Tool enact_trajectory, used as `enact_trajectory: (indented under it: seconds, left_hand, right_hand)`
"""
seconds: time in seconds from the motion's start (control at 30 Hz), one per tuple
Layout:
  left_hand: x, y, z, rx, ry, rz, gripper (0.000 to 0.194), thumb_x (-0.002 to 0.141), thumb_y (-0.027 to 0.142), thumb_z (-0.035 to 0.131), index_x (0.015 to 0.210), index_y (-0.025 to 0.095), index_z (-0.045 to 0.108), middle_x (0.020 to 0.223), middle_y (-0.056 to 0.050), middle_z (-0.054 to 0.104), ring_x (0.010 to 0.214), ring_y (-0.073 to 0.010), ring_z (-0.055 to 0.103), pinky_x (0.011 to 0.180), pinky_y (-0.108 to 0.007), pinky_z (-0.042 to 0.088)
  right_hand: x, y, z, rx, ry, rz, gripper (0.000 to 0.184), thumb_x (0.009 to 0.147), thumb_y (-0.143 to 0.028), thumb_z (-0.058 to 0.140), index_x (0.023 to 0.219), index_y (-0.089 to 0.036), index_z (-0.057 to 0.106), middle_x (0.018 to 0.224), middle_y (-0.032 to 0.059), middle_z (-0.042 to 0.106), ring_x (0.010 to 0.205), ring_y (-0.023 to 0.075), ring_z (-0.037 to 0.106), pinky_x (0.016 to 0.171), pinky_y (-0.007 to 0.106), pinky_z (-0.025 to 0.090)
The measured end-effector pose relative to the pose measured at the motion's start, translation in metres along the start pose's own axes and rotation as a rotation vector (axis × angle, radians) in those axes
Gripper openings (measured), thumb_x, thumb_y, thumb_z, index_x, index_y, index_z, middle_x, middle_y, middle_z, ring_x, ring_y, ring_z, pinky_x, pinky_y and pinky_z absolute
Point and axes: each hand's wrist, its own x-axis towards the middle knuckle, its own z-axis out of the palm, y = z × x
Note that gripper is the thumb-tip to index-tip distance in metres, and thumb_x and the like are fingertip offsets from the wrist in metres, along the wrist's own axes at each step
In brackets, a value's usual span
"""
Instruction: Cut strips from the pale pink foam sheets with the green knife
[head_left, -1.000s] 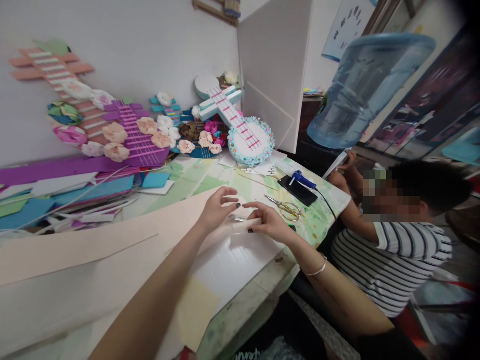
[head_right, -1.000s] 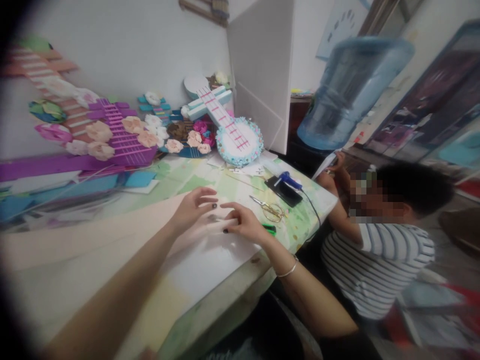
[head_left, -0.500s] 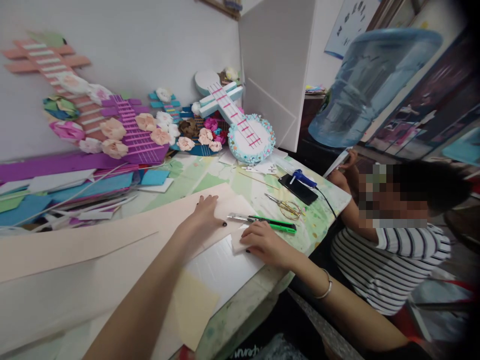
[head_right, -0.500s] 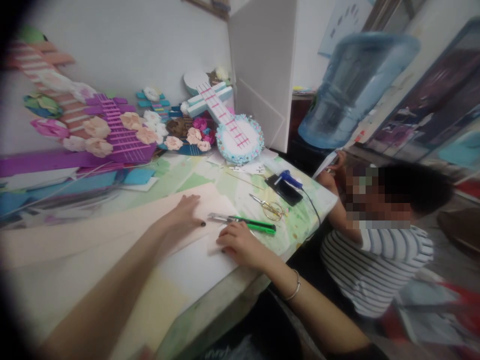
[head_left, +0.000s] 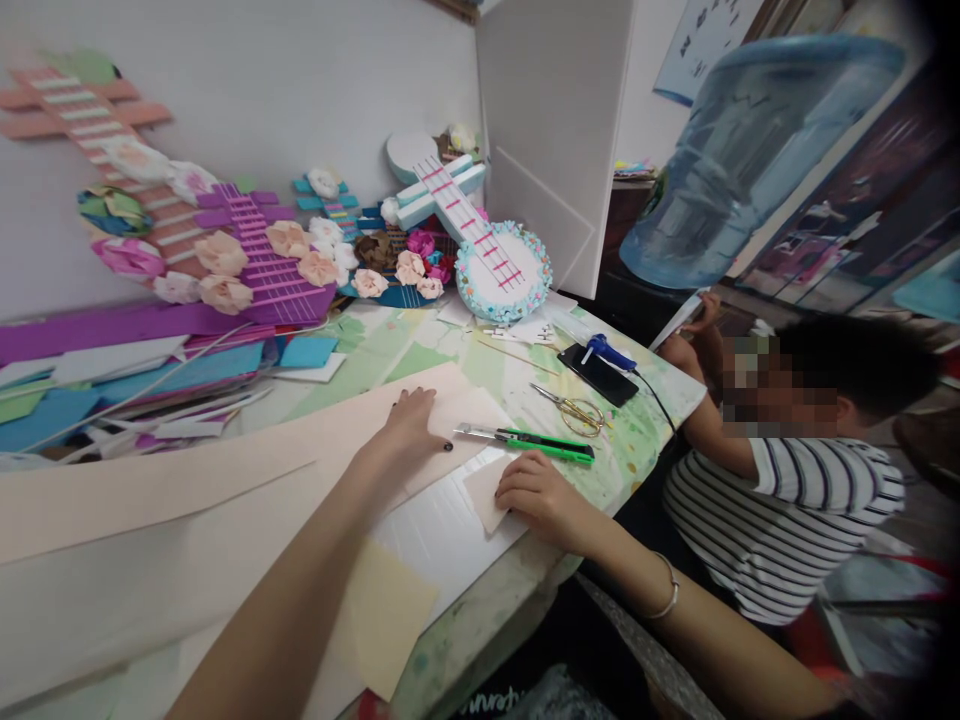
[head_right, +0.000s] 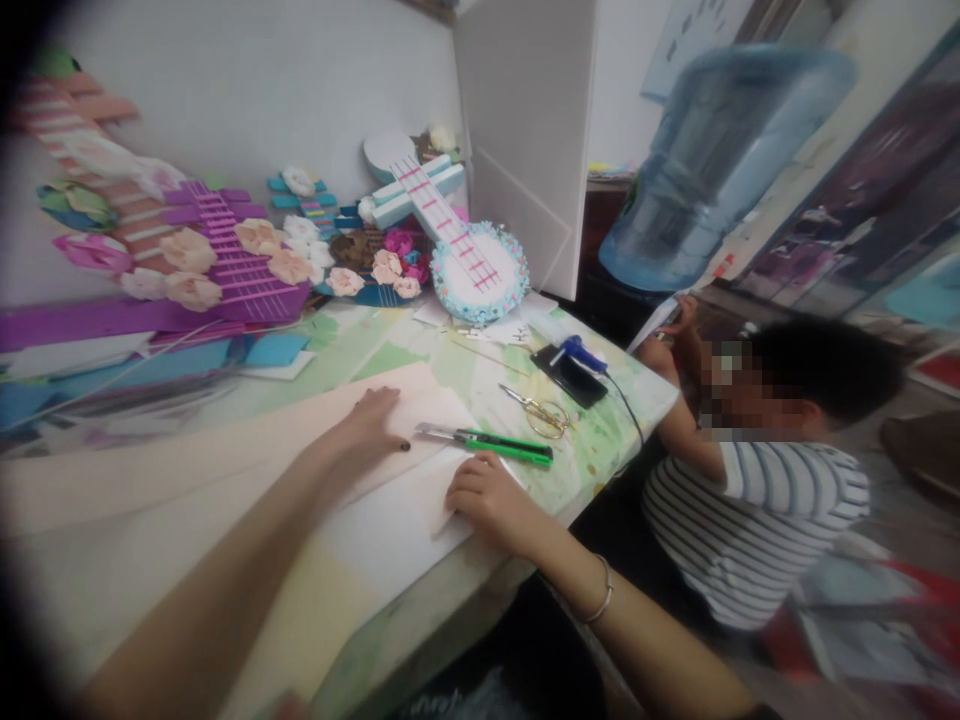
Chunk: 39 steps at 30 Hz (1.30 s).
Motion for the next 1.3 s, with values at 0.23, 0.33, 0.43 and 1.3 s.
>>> enact_trajectory:
  seconds: [0.23, 0.33, 0.43, 1.3]
  left_hand:
    - [-0.002, 0.002, -0.002, 0.011, -0.002, 0.003, 0.093, 0.064, 0.033, 0.077, 0.143, 0.012, 0.033, 0.154, -0.020, 0.028, 0.144, -0.0362, 0.018, 0.114, -0.042, 0.023]
    - [-0.004, 0.002, -0.002, 0.000, 0.003, -0.006, 0.093, 0.064, 0.034, 0.077, 0.144, 0.013, 0.032, 0.155, -0.020, 0.026, 0.145, -0.0358, 0.017, 0.115, -0.043, 0.022]
    - [-0.004, 0.001, -0.003, -0.017, 0.009, 0.001, 0.092, 0.065, 0.034, 0.076, 0.143, 0.013, 0.033, 0.155, -0.019, 0.026, 0.145, -0.0347, 0.016, 0.116, -0.041, 0.020]
    - [0.001, 0.016, -0.017, -0.976, 0.264, -0.010, 0.076, 0.079, 0.041, 0.068, 0.140, 0.016, 0.029, 0.138, -0.021, 0.048, 0.118, -0.0263, 0.057, 0.093, -0.037, 0.048]
  right_hand:
    - [0.018, 0.015, -0.041, 0.210, 0.195, 0.170, 0.017, 0.090, -0.015, 0.053, 0.093, -0.021, 0.068, 0.088, 0.0056, 0.072, 0.089, 0.0181, 0.064, 0.082, 0.035, 0.048]
    - [0.042, 0.048, -0.064, 0.287, 0.268, 0.432, 0.012, 0.085, -0.025, 0.060, 0.089, -0.021, 0.071, 0.090, 0.0050, 0.072, 0.083, 0.0185, 0.065, 0.076, 0.032, 0.049]
    - [0.071, 0.095, -0.065, 0.509, 0.273, 0.756, 0.018, 0.075, -0.034, 0.069, 0.081, -0.017, 0.071, 0.076, 0.0031, 0.070, 0.067, 0.0163, 0.062, 0.063, 0.027, 0.047]
    - [0.134, 0.113, -0.026, 1.185, 0.452, 0.904, 0.031, 0.056, -0.017, 0.072, 0.087, -0.018, 0.067, 0.077, 0.0002, 0.067, 0.065, 0.0126, 0.059, 0.061, 0.026, 0.047]
